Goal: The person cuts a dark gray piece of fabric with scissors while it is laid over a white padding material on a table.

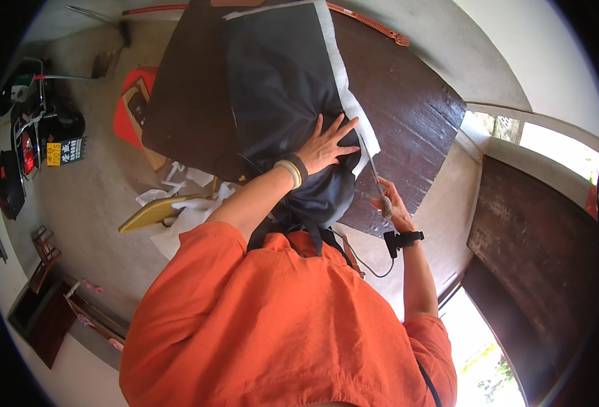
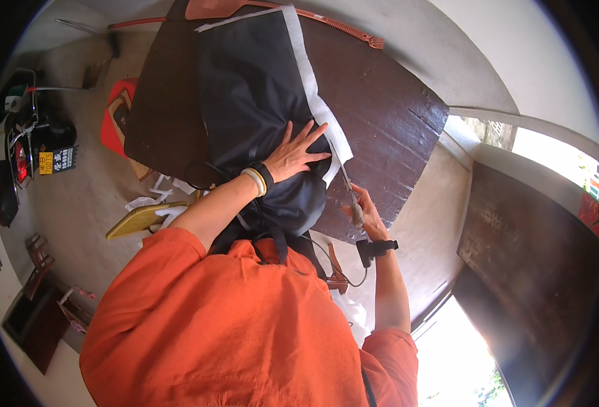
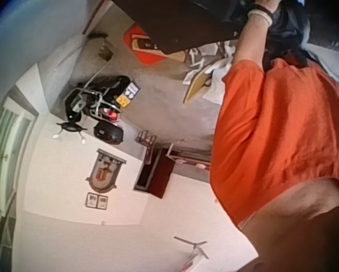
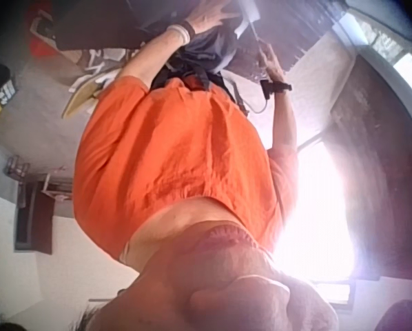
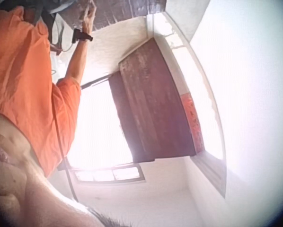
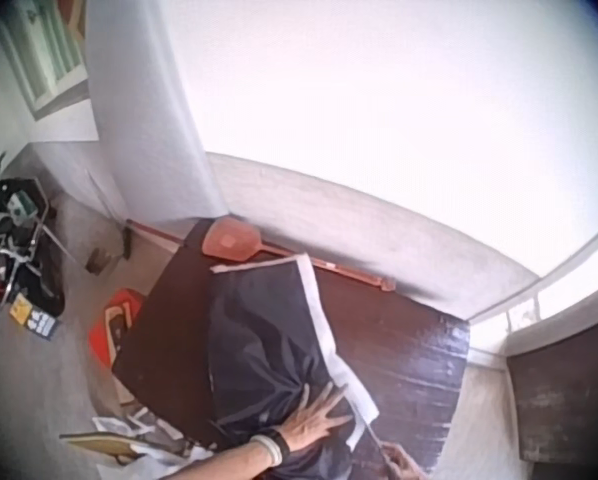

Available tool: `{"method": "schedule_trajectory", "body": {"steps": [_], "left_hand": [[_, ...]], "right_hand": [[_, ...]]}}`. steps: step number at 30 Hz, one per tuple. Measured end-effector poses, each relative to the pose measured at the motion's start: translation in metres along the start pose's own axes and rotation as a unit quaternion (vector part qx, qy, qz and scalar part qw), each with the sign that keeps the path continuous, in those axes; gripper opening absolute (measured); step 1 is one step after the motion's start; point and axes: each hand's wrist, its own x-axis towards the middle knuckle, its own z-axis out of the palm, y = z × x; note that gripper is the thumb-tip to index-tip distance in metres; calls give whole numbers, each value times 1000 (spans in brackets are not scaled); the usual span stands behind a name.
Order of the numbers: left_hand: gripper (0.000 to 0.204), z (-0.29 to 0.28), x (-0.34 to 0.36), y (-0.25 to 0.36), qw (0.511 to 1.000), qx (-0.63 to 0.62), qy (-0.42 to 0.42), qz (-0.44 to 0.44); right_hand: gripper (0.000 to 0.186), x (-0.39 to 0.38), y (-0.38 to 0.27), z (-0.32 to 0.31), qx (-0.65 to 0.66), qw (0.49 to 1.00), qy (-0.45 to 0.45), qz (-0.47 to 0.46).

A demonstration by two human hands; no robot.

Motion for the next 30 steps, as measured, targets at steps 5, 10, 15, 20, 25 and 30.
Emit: {"method": "schedule_trajectory", "body": {"steps": [5,10,15,20,25,30], "left_hand": [[56,1,-1,0,1000,-10,9,-5],[57,0,-1,-2,1000,-23,14,-6],[66,-2,-2,-5,1000,-18,0,-4],[99,2,-4,-6,997,-25,43,-61],[106,-4,-2,-6,992,14,44,-113],[108,-4,1,-7,991,18,32,-128]], "right_hand": [[66,14,-16,15,8,999,8,-33],[62,23,-8,13,-20,999,31,-27],[58,18,-11,11,-36,998,44,-2],[70,6,1,4,23,1000,-11,-15],[71,22,-19,14,21,999,-12,-25],[70,40,-39,24,15,999,11,-33]]}}
